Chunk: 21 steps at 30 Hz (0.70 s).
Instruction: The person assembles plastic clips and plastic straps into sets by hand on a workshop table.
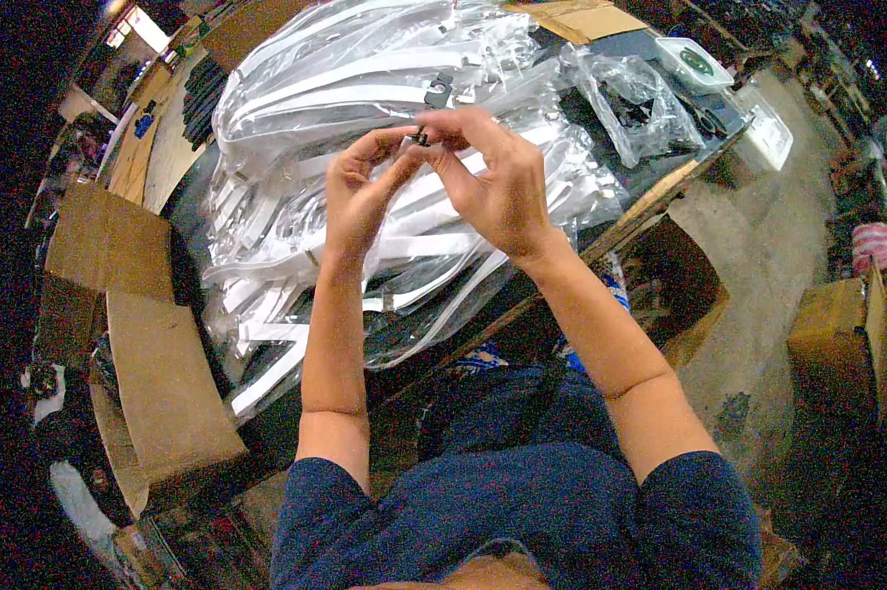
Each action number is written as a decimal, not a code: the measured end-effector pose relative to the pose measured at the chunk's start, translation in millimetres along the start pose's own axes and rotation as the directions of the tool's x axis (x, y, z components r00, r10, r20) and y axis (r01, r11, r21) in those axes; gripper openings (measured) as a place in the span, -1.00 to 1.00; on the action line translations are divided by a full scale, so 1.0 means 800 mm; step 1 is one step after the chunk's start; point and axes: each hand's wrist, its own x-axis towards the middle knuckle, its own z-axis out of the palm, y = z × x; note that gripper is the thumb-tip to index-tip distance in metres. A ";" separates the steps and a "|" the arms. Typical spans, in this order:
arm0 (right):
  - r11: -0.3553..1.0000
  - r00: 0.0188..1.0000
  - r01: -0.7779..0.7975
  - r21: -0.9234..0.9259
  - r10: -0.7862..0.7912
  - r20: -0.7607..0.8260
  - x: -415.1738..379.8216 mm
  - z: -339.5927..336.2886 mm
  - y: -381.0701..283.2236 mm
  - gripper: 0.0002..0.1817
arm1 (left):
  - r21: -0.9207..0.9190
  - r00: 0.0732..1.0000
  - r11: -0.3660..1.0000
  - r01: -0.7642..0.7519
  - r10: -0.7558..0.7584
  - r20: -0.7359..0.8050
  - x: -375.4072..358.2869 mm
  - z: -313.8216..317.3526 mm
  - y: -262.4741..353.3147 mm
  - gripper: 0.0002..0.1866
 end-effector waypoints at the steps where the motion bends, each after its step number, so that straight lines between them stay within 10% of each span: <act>1: 1.000 1.000 0.000 -0.001 0.000 0.000 0.002 0.000 0.000 -0.74 | 0.010 1.000 1.000 -0.003 0.003 0.003 0.000 0.000 0.001 -0.78; 4: 0.943 0.953 0.281 -0.180 -0.296 -0.061 0.009 0.002 0.003 -0.75 | 0.036 0.999 0.999 -0.021 0.022 -0.028 0.000 0.001 0.002 -0.78; 21: 0.974 0.991 -0.096 0.205 0.113 -0.071 0.016 0.000 0.006 -0.90 | -0.023 1.000 1.000 -0.018 0.018 0.010 -0.003 0.011 0.002 -0.81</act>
